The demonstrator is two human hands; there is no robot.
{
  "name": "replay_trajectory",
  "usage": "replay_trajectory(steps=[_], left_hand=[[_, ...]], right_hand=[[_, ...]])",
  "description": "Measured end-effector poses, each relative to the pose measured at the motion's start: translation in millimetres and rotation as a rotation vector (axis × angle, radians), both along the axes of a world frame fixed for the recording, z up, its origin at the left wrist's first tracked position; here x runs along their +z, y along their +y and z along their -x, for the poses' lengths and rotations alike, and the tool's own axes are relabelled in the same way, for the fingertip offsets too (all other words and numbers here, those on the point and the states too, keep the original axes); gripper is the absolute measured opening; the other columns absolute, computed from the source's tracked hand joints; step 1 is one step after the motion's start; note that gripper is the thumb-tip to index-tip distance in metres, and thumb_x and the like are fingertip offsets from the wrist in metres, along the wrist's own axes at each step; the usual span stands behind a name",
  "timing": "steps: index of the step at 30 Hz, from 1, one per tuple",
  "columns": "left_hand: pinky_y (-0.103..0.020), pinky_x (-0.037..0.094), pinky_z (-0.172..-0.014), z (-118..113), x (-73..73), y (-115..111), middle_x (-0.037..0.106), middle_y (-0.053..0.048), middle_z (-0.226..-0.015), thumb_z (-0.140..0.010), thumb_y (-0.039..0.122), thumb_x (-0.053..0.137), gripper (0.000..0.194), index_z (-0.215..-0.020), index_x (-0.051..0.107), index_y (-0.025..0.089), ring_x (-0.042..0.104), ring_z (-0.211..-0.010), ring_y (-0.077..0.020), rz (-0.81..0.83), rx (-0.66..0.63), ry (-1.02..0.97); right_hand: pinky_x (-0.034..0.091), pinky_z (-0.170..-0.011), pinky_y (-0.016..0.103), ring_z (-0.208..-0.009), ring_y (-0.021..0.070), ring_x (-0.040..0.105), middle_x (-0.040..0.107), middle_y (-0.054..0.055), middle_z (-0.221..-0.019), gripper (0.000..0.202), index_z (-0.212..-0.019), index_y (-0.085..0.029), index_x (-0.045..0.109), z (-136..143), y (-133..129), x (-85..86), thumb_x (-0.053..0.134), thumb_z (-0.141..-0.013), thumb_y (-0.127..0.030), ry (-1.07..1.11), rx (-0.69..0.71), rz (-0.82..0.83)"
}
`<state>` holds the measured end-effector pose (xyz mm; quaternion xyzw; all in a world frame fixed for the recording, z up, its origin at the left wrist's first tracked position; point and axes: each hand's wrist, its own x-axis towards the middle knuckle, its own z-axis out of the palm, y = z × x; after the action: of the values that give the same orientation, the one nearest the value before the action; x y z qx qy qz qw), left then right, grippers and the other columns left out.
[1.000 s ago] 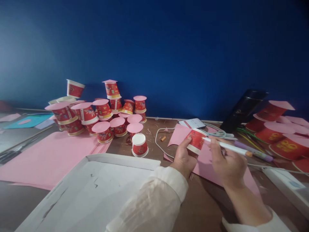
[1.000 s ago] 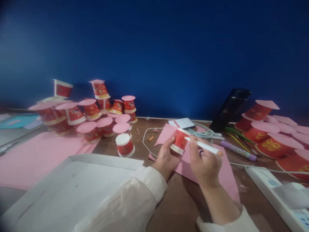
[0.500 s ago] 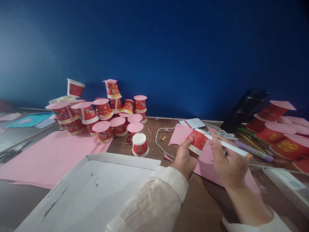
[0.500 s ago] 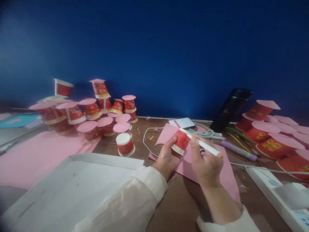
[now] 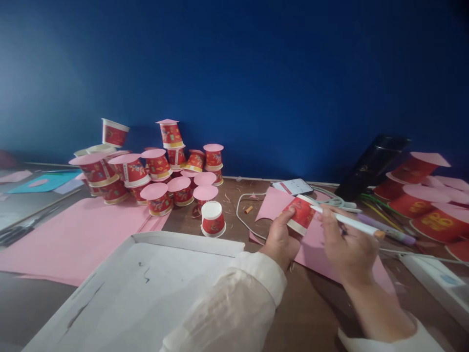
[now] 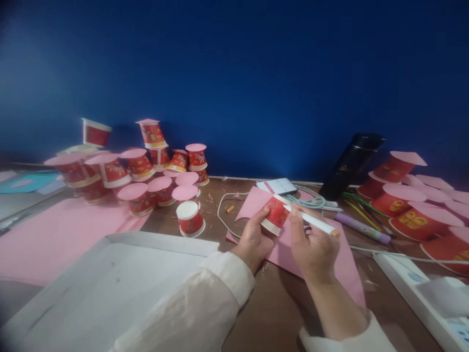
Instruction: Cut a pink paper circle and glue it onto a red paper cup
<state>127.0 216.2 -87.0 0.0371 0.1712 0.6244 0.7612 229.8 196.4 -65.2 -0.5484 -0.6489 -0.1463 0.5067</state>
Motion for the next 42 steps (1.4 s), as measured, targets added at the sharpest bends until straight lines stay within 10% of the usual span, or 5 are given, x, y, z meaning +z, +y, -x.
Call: replay_trajectory(steps=[22,33,42], left_hand=[[-0.032,0.05,-0.094,-1.0,-0.6,1.3,0.074,-0.011,-0.1,-0.072,0.018,0.072,0.02,-0.091,0.071,0.014,0.068,-0.101,-0.0241,0.03,0.01,-0.033],[-0.027,0.051,-0.082,-0.5,3.8,-2.6,0.073,-0.008,-0.087,-0.075,0.019,0.07,0.018,-0.091,0.072,0.011,0.066,-0.076,-0.0163,-0.035,-0.045,-0.067],[-0.029,0.051,-0.09,-8.0,3.2,-6.0,0.074,-0.011,-0.091,-0.077,0.018,0.067,0.018,-0.092,0.073,0.01,0.069,-0.083,-0.0191,-0.06,-0.069,-0.103]], right_hand=[[0.052,-0.074,0.035,-0.081,0.0263,0.071,0.073,0.01,-0.073,0.043,-0.096,-0.017,0.077,0.8,-2.5,-1.1,0.049,-0.091,-0.049,0.119,-0.022,0.105],[0.058,-0.077,0.036,-0.095,0.0214,0.07,0.072,0.005,-0.111,0.041,-0.115,-0.026,0.065,-0.5,17.7,-5.8,0.066,-0.082,-0.05,0.988,0.335,0.367],[0.055,-0.059,0.025,-0.071,0.0156,0.068,0.073,0.001,-0.086,0.038,-0.093,-0.021,0.069,4.0,22.0,-8.2,0.08,-0.069,-0.048,1.299,0.663,0.543]])
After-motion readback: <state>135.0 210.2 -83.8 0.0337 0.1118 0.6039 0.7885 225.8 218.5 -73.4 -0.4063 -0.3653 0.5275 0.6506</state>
